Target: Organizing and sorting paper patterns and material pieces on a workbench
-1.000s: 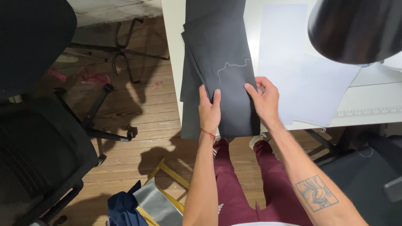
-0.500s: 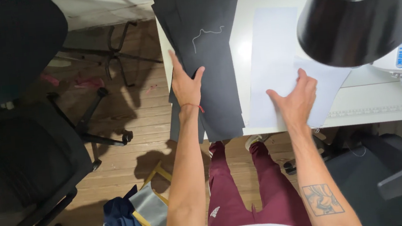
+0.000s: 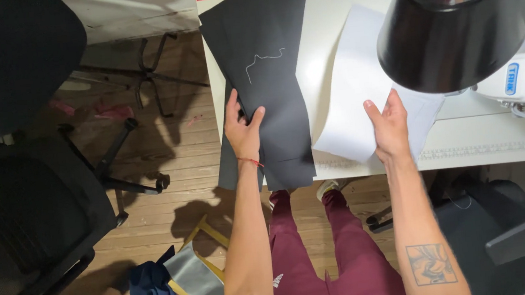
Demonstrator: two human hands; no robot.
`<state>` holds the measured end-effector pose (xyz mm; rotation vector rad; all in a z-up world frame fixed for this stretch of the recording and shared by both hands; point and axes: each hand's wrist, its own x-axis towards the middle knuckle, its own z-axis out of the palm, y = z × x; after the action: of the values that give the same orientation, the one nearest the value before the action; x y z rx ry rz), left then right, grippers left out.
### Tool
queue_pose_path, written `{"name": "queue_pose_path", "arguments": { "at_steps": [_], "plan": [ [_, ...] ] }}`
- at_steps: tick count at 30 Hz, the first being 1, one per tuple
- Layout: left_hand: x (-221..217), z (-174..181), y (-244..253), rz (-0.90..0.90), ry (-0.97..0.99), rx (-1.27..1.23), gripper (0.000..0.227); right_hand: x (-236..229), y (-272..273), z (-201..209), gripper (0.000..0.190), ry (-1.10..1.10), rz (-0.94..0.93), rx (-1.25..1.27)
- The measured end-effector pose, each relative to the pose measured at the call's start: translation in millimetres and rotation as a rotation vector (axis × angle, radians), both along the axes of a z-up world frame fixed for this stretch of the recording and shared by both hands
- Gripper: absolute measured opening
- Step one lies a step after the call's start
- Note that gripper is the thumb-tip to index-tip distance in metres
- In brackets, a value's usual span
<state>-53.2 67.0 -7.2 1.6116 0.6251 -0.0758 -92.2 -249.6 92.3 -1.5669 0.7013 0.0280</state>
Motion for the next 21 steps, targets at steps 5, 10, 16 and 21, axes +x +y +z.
{"name": "queue_pose_path", "arguments": {
  "at_steps": [5, 10, 16, 21],
  "plan": [
    [-16, 23, -12, -0.111, 0.005, 0.022, 0.091, -14, 38, -25, 0.055, 0.013, 0.077, 0.360],
    [-24, 34, -27, -0.202, -0.013, 0.022, 0.065, -32, 66, -65, 0.049, 0.221, 0.395, -0.042],
    [-25, 31, -32, -0.354, -0.048, 0.167, 0.094, -45, 51, -26, 0.055, 0.164, 0.391, -0.400],
    [-23, 21, -39, -0.435, -0.074, 0.302, 0.092, -88, -60, -12, 0.120, 0.336, -0.059, -0.873]
  ]
}}
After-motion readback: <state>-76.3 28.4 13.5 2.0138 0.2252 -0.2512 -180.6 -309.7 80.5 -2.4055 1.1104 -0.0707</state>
